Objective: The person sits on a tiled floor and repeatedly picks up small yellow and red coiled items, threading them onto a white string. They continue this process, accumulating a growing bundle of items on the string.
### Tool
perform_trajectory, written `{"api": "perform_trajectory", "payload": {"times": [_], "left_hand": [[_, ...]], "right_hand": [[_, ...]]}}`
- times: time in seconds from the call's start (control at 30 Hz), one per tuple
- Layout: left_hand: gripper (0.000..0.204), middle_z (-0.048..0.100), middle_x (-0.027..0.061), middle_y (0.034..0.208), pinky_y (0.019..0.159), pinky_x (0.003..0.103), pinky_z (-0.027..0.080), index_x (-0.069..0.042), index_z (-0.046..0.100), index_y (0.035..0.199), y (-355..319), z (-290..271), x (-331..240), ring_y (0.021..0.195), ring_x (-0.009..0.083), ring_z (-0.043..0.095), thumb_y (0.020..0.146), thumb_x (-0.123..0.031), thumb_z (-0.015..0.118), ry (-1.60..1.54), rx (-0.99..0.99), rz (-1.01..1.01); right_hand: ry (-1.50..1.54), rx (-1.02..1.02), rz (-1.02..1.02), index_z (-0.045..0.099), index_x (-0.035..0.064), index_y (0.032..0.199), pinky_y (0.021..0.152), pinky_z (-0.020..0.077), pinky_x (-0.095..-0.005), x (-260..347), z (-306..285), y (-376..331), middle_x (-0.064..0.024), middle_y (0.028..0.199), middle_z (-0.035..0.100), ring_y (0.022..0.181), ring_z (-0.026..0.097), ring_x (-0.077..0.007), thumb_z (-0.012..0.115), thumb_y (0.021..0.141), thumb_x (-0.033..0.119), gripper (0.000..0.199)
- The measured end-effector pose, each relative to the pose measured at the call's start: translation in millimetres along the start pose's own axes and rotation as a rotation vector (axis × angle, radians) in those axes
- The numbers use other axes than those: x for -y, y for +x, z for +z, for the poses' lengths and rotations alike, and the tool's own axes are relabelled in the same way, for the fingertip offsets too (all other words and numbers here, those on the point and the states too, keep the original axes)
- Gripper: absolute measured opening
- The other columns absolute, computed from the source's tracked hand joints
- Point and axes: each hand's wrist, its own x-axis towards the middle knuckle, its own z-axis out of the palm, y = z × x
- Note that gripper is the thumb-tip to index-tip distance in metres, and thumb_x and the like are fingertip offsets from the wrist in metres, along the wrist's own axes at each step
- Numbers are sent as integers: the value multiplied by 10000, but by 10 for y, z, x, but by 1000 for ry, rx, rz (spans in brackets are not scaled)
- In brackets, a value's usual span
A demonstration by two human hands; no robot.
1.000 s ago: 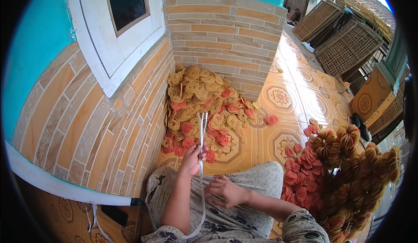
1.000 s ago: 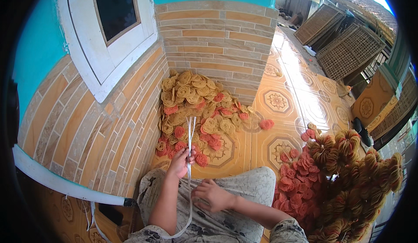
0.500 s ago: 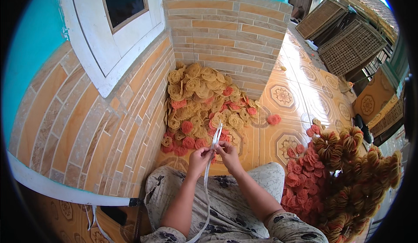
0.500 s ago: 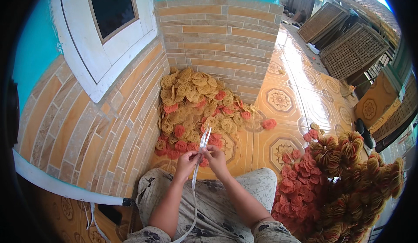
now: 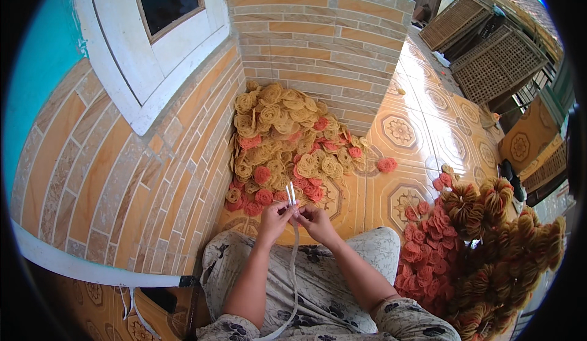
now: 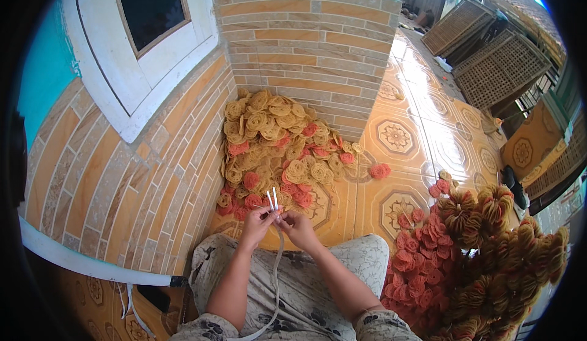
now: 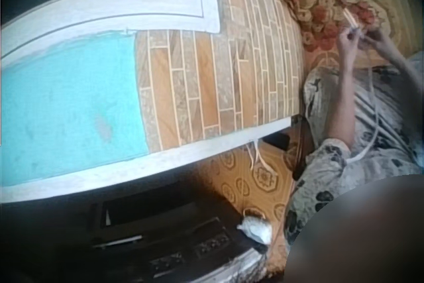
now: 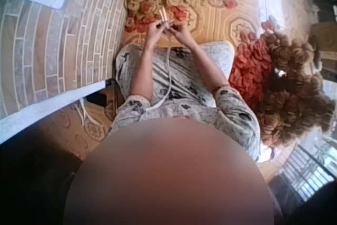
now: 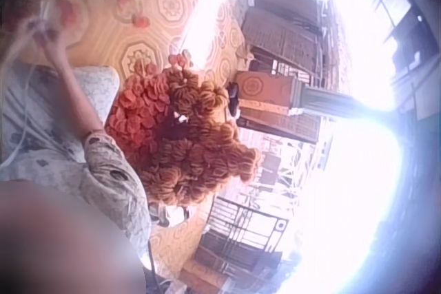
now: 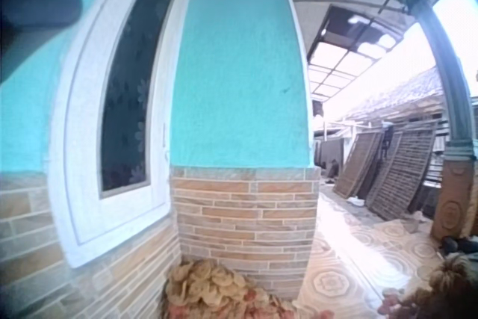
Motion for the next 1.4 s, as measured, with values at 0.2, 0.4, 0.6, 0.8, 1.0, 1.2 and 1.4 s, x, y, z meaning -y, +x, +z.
{"api": "perform_trajectory", "payload": {"times": [0.2, 0.4, 0.6, 0.8, 1.0, 1.2, 1.4], "left_hand": [[223, 681, 37, 696, 561, 228, 464, 3, 705, 889, -29, -10, -58, 630, 65, 606, 891, -218, 671, 1, -15, 14], [201, 621, 8, 610, 485, 239, 395, -13, 699, 837, -61, -12, -132, 501, 54, 487, 887, -207, 676, 106, -93, 82], [233, 493, -25, 550, 455, 245, 333, -2, 672, 782, -63, -33, -160, 490, 48, 433, 893, -207, 670, 10, -152, 62], [206, 529, -19, 597, 455, 229, 345, -18, 700, 827, -62, 28, -136, 492, 37, 434, 900, -206, 661, -58, -199, 161], [225, 555, -26, 606, 455, 208, 354, 8, 696, 861, 42, -753, -148, 498, 35, 449, 921, -199, 632, -193, -560, 145], [224, 527, -34, 572, 453, 218, 360, -1, 707, 860, 64, -346, -64, 480, 40, 444, 913, -210, 643, -264, -442, 100], [255, 547, -20, 591, 440, 212, 351, 12, 703, 839, 104, -551, 143, 469, 46, 426, 914, -224, 644, -279, -667, 42]], "right_hand": [[-112, 29, -24, 612, -7, 923, 669, 454, -251, 99, -7, -46, -16, 824, 634, 729, 554, -74, 635, 912, 136, 145], [86, 36, 109, 604, 4, 974, 718, 428, -243, 329, 5, -80, 0, 869, 616, 793, 535, -69, 610, 928, 152, 155], [561, 125, 314, 584, 26, 1029, 832, 370, -254, 489, -94, -264, -2, 983, 576, 956, 513, -99, 525, 945, 175, 181], [513, 145, 300, 578, 45, 871, 852, 349, -295, 465, -376, -544, -42, 982, 576, 978, 510, -151, 467, 963, 272, 269], [693, -1, 218, 555, 71, 739, 836, 359, -328, 687, -1083, -1302, -78, 947, 568, 991, 512, -210, 446, 963, 312, 347], [803, -331, 70, 564, 113, 608, 851, 359, -371, 1062, -1378, -1830, -86, 1021, 568, 1031, 521, -253, 409, 965, 400, 484], [1072, -377, -396, 593, 125, 578, 958, 325, -440, 1436, -1753, -2124, -97, 945, 687, 1017, 557, -272, 434, 954, 523, 570]]}}
